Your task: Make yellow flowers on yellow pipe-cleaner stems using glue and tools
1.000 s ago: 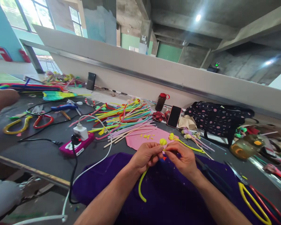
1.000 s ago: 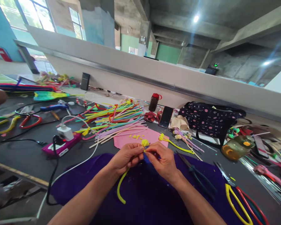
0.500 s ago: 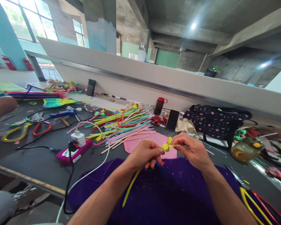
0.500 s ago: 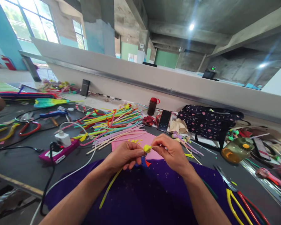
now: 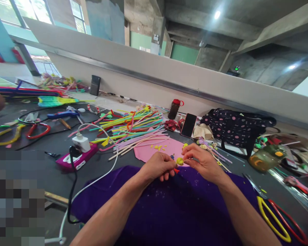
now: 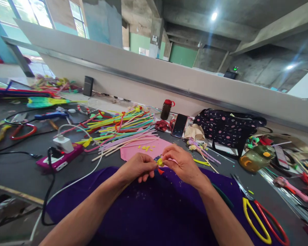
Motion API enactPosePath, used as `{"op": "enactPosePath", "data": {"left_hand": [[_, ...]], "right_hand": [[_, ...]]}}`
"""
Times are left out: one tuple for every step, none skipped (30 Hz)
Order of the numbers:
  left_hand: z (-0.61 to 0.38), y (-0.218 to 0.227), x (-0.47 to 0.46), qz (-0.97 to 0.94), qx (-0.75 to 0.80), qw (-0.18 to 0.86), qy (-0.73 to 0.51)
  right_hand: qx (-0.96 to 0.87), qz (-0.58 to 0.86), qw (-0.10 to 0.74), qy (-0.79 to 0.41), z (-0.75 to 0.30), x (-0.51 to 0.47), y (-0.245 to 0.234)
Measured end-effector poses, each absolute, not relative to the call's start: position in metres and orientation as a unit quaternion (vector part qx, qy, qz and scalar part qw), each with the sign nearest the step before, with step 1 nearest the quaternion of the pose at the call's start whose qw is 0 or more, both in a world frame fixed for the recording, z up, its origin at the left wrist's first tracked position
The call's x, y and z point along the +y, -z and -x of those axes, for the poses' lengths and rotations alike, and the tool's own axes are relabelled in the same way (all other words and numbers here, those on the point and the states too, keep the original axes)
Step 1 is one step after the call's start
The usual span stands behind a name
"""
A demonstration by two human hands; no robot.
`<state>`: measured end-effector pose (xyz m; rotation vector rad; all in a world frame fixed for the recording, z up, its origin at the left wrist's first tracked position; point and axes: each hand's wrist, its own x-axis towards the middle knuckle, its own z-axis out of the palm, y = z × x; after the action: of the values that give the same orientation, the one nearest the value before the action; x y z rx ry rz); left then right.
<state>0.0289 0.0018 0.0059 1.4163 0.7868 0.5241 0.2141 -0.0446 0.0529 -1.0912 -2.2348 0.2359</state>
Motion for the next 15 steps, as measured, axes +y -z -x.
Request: {"op": "enactPosePath", "data": {"left_hand": [[-0.0287, -0.0051, 0.0022, -0.627, 0.348, 0.657, -0.233], [-0.0286, -0.0045, 0.0025, -0.629, 0.349, 0.655, -0.232], [-0.0286, -0.0040, 0.0027, -0.630, 0.350, 0.653, -0.231], [-0.0287, -0.0037, 0.0029, -0.632, 0.351, 0.652, -0.231], [-0.0290, -0.0033, 0.0030, -0.633, 0.352, 0.650, -0.230], [-0.0293, -0.0030, 0.0031, -0.634, 0.352, 0.649, -0.229], [-0.0296, -0.0027, 0.0030, -0.635, 0.353, 0.648, -0.229], [-0.0299, -0.0023, 0.0029, -0.636, 0.354, 0.646, -0.229], [-0.0303, -0.0021, 0.0027, -0.638, 0.356, 0.644, -0.228], [-0.0306, -0.0018, 0.0025, -0.639, 0.359, 0.642, -0.227], [-0.0308, -0.0016, 0.0023, -0.639, 0.361, 0.640, -0.227], [-0.0310, -0.0015, 0.0020, -0.639, 0.363, 0.639, -0.227], [-0.0312, -0.0015, 0.0018, -0.640, 0.365, 0.637, -0.227], [-0.0312, -0.0015, 0.0016, -0.642, 0.366, 0.635, -0.227], [-0.0312, -0.0016, 0.0015, -0.644, 0.366, 0.632, -0.227]], "right_hand": [[-0.852, 0.413, 0.310, -0.090, -0.2131, -0.0435, -0.0511], [-0.854, 0.412, 0.305, -0.092, -0.2122, -0.0425, -0.0495], [-0.856, 0.411, 0.300, -0.093, -0.2116, -0.0416, -0.0482], [-0.857, 0.410, 0.296, -0.095, -0.2111, -0.0409, -0.0471], [-0.858, 0.410, 0.293, -0.096, -0.2108, -0.0403, -0.0463], [-0.859, 0.411, 0.291, -0.096, -0.2107, -0.0399, -0.0458], [-0.860, 0.411, 0.288, -0.096, -0.2106, -0.0398, -0.0455], [-0.860, 0.411, 0.286, -0.095, -0.2105, -0.0397, -0.0454], [-0.861, 0.411, 0.284, -0.094, -0.2105, -0.0399, -0.0454], [-0.862, 0.412, 0.283, -0.091, -0.2104, -0.0400, -0.0455], [-0.862, 0.412, 0.282, -0.089, -0.2103, -0.0403, -0.0456], [-0.862, 0.413, 0.282, -0.086, -0.2102, -0.0405, -0.0456], [-0.861, 0.415, 0.281, -0.084, -0.2100, -0.0407, -0.0456], [-0.860, 0.417, 0.281, -0.082, -0.2097, -0.0409, -0.0454], [-0.860, 0.419, 0.280, -0.080, -0.2095, -0.0410, -0.0451]]}}
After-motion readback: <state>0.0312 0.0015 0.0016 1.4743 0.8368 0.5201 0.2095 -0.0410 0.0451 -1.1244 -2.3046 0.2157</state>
